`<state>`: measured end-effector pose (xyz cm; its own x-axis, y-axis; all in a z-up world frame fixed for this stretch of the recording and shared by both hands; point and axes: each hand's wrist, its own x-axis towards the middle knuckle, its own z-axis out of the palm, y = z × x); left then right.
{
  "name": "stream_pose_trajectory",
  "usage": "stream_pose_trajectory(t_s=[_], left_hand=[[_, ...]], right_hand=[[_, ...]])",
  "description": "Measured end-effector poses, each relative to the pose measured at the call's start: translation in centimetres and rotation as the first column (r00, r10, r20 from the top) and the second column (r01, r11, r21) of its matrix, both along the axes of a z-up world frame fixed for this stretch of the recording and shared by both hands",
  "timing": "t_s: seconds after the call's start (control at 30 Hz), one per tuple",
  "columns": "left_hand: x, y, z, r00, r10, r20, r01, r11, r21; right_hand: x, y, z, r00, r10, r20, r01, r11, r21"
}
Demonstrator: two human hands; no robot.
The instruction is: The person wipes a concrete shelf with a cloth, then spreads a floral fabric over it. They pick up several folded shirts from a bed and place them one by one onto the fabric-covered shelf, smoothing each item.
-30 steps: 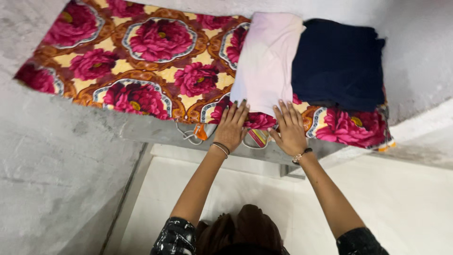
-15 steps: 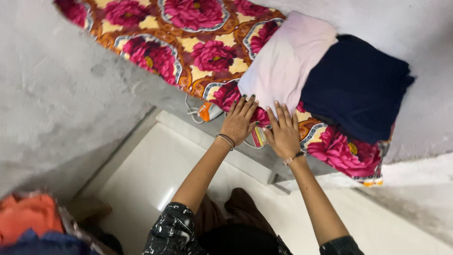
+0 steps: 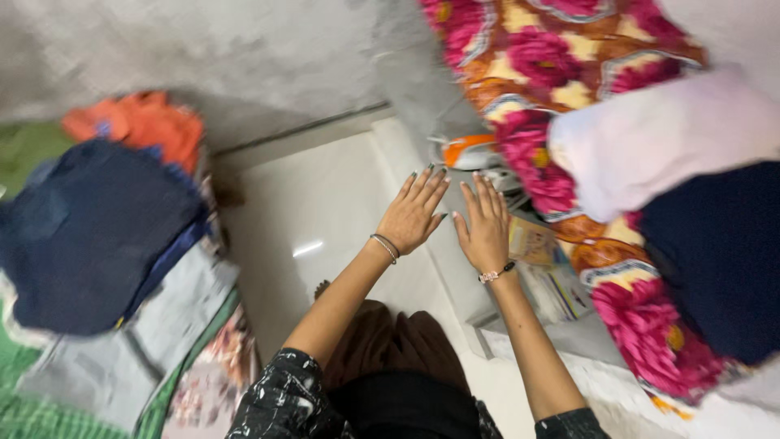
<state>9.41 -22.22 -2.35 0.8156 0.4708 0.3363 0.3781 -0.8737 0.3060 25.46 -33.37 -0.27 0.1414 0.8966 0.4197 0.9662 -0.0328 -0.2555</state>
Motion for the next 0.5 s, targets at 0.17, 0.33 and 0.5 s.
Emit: stream_pose_trajectory(t_s=[0.17, 0.33, 0.5], left_hand=[[-9.0, 0.9, -1.2, 0.962, 0.271, -0.025, -0.271, 0.963, -0.007], [-16.7, 2.3, -2.6, 0.872, 0.487, -0.049, -0.489, 0.871, -0.044], [-24.7, 3.5, -3.5, 0.770, 0.637, -0.035, -0.638, 0.767, -0.065]], right_hand=[[-6.8, 5.2, -1.3, 0.975, 0.218, -0.032, -0.220, 0.969, -0.110], [-14.0, 10.7, -2.1, 0.899, 0.438, -0.019, -0.437, 0.889, -0.140], [-22.0, 15.4, -2.3, 0.793, 0.609, -0.012, -0.604, 0.783, -0.148]])
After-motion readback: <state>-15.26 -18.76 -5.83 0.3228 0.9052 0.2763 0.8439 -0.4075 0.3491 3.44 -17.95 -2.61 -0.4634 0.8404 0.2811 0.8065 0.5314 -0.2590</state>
